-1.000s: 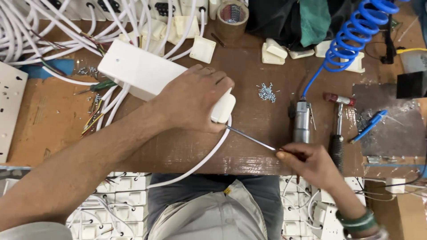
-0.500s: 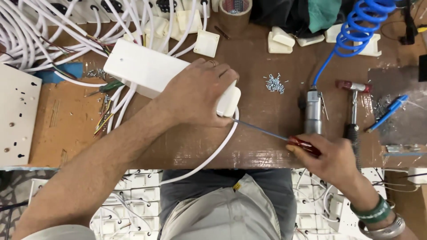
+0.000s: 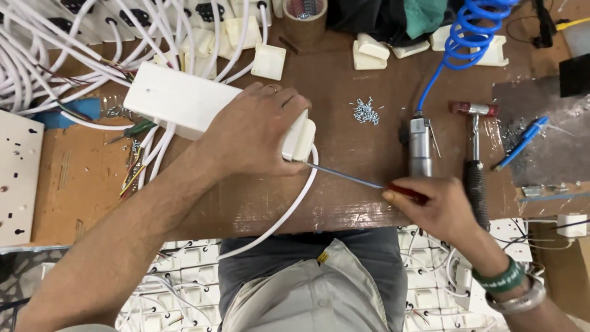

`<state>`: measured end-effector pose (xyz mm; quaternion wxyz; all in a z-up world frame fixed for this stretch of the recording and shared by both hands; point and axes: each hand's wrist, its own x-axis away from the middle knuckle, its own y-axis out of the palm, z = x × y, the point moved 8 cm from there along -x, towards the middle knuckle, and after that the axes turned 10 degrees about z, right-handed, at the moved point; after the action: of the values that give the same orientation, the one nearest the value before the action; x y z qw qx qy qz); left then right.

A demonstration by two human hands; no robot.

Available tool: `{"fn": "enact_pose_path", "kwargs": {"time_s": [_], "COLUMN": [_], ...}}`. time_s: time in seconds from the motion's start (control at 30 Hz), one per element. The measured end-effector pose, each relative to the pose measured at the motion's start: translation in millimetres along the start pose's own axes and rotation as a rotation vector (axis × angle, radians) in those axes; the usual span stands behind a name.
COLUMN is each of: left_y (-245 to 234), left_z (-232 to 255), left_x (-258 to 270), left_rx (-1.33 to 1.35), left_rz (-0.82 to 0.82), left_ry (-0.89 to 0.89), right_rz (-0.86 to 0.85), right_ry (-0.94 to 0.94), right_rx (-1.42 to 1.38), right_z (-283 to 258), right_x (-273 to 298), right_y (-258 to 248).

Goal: Assembling, wiring, and securing components of electrical power boxes at a factory workbench.

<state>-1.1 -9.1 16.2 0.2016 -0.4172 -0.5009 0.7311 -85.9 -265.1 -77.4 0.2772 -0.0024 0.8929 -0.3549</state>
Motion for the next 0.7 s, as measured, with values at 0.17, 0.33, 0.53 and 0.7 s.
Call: {"fn": "enact_pose_path", "kwargs": {"time_s": [0.17,0.33,0.53,0.7], "left_y": [5,2,0,-2], "left_z": [-3,0,-2,-2], "left_x": [0,1,0,2], "left_rx": [-0.032,-0.026,-0.018,0.005], "left_rz": [-0.02,-0.032,-0.023,0.006], "left_ry": [-0.011,-0.02,-0.022,-0.021], "right_rz": [-0.409,-0.169,-0.231,-0.277], "right_ry": [0.761,0.287,0.355,0.347], "right_rx": [-0.251,-0.093,-0.068,0.143], "right_z": [58,0,19,17], "right_x": [36,-6,6,-7], "right_y": [42,8,16,-11]}}
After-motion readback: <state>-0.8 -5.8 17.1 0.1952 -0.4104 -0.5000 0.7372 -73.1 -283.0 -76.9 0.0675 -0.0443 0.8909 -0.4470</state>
